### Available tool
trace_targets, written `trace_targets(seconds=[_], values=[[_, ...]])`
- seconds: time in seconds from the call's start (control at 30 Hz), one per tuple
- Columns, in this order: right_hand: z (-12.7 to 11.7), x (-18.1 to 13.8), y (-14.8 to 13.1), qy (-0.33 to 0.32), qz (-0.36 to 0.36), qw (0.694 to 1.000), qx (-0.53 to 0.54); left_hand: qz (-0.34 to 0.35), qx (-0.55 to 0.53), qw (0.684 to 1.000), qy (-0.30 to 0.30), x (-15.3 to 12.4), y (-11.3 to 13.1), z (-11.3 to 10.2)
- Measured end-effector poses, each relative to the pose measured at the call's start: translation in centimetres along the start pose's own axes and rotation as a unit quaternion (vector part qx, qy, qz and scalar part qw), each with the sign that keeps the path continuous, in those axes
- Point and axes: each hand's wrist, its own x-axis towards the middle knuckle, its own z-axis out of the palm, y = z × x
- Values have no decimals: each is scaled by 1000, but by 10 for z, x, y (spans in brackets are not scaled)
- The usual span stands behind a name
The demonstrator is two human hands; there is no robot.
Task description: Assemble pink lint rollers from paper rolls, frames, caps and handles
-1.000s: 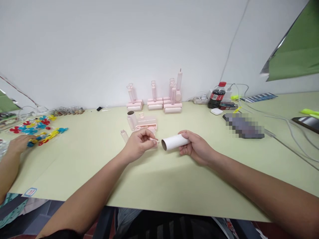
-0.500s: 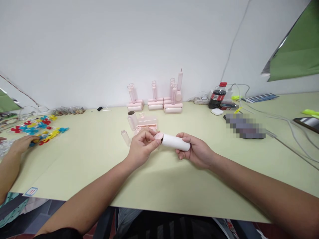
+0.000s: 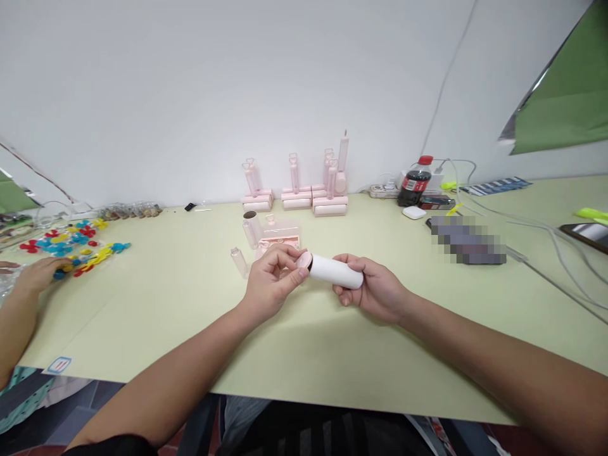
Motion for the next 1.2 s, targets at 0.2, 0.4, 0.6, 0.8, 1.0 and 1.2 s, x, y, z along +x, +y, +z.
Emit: trace_targets(seconds=[0.2,0.4,0.6,0.8,1.0,1.2], values=[[0,0,0,-2,6,1000,5,35,70,996,-31,0,-1,-2],[1,0,0,4,11,1000,7,37,117,991,-43,0,2,-4],[0,1,-2,10,16,1000,20,80,146,984,-70,-1,0,-5],[-3,3,-3,23,2,999,33,105,210,969,-73,1,3,-11],[-6,5,-3,40,-23,999,14,-107,437,849,-278,11,37,-42],[-6,5,1,27,-18,999,-8,-211,569,717,-343,8,40,-48]])
